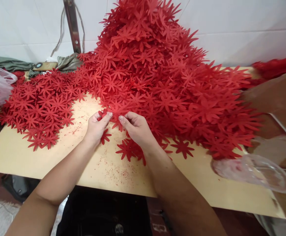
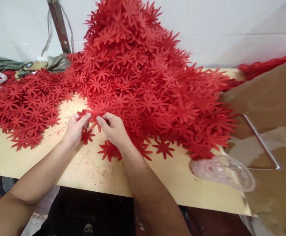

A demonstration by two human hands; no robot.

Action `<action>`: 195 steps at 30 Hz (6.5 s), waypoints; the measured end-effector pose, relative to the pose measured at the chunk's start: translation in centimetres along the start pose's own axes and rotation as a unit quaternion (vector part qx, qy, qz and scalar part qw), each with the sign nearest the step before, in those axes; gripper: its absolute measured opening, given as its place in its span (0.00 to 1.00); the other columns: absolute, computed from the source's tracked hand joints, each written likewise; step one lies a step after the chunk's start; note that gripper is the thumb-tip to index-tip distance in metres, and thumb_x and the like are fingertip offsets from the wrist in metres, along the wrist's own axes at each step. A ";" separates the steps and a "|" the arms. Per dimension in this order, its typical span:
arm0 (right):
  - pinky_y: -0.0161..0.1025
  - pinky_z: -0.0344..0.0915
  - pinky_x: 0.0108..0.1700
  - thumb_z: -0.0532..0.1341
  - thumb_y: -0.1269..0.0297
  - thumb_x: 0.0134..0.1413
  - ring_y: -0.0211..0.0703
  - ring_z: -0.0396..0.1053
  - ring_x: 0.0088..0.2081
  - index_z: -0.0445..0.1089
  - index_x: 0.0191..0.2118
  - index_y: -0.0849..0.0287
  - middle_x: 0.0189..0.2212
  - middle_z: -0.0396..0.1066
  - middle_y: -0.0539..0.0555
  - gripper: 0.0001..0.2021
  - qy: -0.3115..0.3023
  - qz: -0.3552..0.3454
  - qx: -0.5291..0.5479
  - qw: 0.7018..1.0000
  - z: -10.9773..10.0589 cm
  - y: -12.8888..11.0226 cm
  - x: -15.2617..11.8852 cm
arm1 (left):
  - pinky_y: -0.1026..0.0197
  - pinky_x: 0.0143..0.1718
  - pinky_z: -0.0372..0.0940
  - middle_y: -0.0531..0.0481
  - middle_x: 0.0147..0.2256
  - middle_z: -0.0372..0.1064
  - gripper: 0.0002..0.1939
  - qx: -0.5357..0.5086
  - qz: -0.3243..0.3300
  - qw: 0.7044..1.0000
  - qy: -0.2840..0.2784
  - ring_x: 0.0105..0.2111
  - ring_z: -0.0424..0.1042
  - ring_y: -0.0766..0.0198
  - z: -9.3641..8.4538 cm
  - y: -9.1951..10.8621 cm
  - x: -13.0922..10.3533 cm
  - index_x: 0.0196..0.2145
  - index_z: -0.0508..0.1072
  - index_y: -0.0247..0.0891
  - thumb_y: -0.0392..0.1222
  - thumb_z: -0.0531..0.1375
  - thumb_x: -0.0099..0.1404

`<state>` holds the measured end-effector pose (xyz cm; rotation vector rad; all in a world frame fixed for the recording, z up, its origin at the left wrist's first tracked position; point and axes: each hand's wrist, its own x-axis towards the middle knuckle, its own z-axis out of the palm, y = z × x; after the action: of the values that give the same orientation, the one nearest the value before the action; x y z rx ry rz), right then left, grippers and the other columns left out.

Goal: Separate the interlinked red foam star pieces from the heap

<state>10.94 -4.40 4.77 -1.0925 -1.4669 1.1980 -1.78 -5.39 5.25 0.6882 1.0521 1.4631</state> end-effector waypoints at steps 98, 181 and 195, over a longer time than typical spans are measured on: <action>0.41 0.66 0.31 0.58 0.51 0.52 0.38 0.64 0.25 0.64 0.27 0.56 0.23 0.64 0.50 0.13 0.301 -0.091 -0.061 0.947 -5.5 3.9 3.4 | 0.70 0.19 0.57 0.55 0.26 0.72 0.15 0.156 -0.024 0.987 -0.043 0.20 0.64 0.75 -0.1 -1.2 0.0 0.31 0.71 0.37 0.48 0.67 0.51; 0.35 0.65 0.27 0.63 0.49 0.46 0.35 0.62 0.23 0.65 0.23 0.57 0.20 0.66 0.48 0.16 0.191 -0.045 0.014 0.980 -1.6 1.6 0.8 | 0.65 0.34 0.67 0.52 0.28 0.73 0.08 0.088 -0.019 0.994 -0.053 0.29 0.71 0.69 0.0 -1.4 -0.1 0.30 0.73 0.37 0.44 0.65 0.54; 0.35 0.67 0.32 0.60 0.47 0.50 0.36 0.67 0.27 0.66 0.27 0.58 0.23 0.68 0.49 0.18 0.009 -0.037 0.040 0.998 0.1 1.2 -0.1 | 0.69 0.22 0.61 0.58 0.24 0.69 0.12 0.047 -0.051 0.997 -0.046 0.20 0.65 0.74 0.2 -1.8 -0.2 0.32 0.70 0.38 0.43 0.66 0.51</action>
<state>10.97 -4.32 3.57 -0.9844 -1.4213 1.1829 -0.80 -5.61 3.76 0.7510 1.0730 1.2894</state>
